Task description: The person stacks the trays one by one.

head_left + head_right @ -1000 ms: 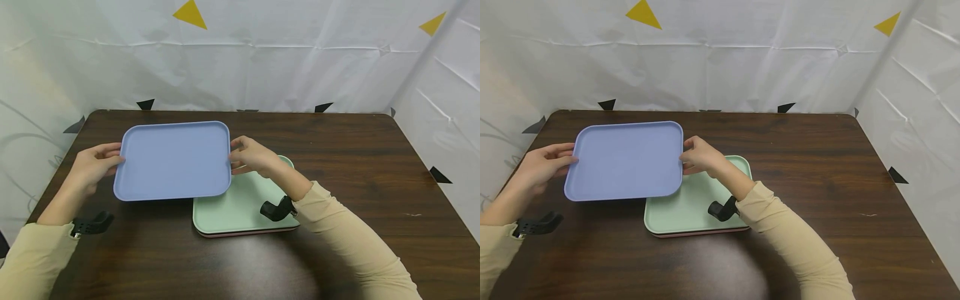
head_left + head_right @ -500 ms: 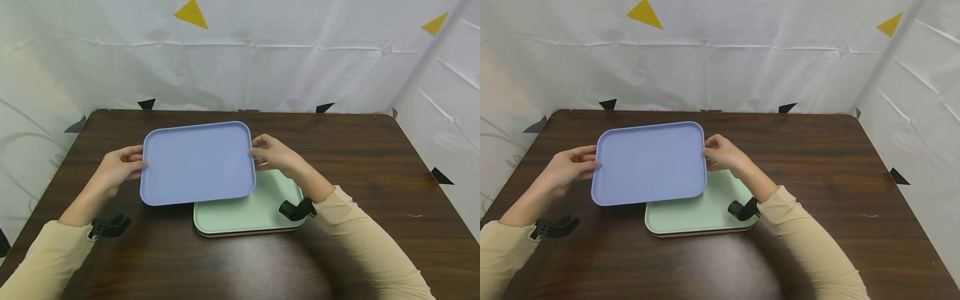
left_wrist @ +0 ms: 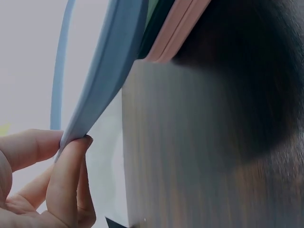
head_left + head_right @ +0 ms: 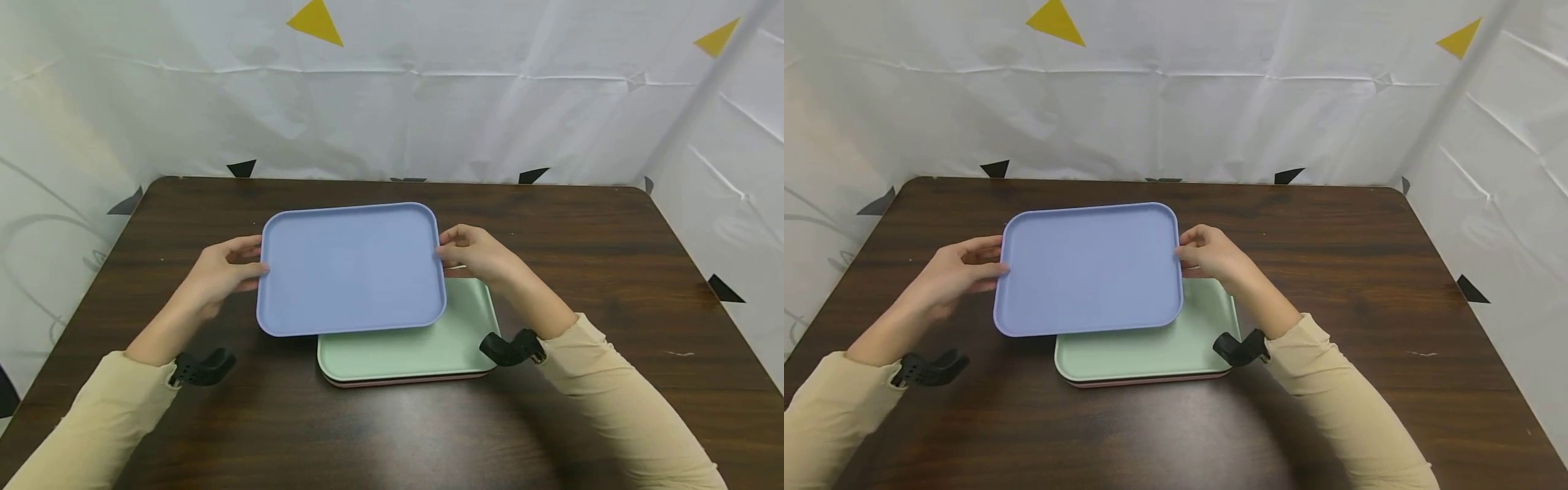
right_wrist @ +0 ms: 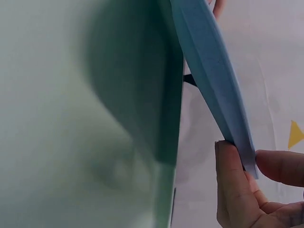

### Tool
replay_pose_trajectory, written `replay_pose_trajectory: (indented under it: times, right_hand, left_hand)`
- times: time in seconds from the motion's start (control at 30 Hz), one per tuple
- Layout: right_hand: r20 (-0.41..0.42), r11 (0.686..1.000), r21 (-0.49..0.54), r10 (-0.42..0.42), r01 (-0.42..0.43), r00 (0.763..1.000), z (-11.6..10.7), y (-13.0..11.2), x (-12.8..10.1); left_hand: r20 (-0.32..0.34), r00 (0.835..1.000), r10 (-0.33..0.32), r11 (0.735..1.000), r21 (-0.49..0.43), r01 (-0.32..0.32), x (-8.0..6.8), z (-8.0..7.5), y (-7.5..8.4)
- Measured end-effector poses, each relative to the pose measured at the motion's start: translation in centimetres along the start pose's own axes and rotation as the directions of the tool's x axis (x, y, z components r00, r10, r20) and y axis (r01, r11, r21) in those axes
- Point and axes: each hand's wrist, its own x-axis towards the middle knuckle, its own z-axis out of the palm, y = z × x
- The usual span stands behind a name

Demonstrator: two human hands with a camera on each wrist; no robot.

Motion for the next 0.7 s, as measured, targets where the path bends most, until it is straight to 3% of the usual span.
replay_pose_trajectory:
  times: [0.7]
  right_hand:
    - [0.005,1.0,-0.006,0.014,-0.014,1.0,-2.7,2.2,-1.8]
  left_hand:
    - [0.063,0.998,0.005,0.998,-0.064,-0.001,1.0,3.4,0.5]
